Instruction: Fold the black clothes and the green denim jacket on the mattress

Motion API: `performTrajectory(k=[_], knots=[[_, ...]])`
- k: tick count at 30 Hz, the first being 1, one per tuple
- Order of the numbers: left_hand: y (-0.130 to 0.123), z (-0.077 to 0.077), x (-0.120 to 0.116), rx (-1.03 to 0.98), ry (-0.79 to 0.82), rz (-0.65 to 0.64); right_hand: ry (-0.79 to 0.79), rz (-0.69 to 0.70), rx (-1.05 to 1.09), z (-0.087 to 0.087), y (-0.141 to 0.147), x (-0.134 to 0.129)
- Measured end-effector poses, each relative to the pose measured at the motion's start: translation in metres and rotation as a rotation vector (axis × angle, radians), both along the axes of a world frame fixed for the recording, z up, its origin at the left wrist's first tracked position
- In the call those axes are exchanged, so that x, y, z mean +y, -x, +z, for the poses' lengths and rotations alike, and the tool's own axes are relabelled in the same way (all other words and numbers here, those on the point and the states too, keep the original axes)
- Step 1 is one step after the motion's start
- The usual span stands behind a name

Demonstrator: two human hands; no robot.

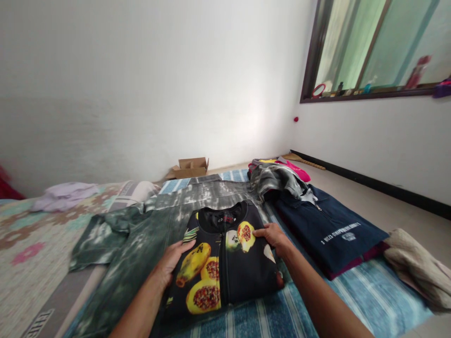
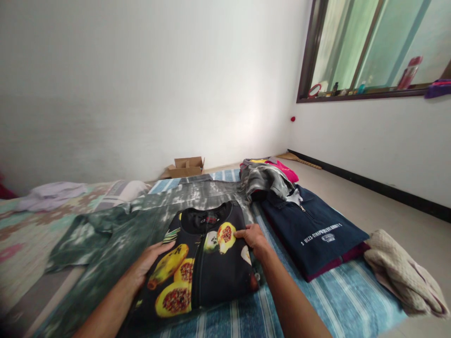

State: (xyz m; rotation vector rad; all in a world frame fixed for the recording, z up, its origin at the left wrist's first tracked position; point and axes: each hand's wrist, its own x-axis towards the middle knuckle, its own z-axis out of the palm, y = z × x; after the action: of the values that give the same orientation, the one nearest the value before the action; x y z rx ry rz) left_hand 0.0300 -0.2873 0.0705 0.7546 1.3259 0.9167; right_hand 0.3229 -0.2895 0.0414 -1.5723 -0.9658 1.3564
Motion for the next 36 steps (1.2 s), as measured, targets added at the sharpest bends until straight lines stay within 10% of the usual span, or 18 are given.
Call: performTrajectory(k=[12, 25, 30, 36], knots=[[-0.054, 0.048, -0.020, 0.069, -0.052, 0.066, -0.124, 0.049, 0.133, 0.067, -0.058, -0.015], [-0.245, 0.053, -0.009, -0.250, -0.366, -0.045, -0.143, -0.007, -0.181, 0.159, -0.252, -0.005], [-0.308, 0.033, -0.003, -0.242, -0.438, -0.055, -0.099, -0.120, -0.164, 0.151, -0.309, -0.003], [-0.332, -0.011, 0.003, -0.153, -0.213, -0.133, 0.026, -0.268, -0.126, 0.081, -0.332, -0.001]])
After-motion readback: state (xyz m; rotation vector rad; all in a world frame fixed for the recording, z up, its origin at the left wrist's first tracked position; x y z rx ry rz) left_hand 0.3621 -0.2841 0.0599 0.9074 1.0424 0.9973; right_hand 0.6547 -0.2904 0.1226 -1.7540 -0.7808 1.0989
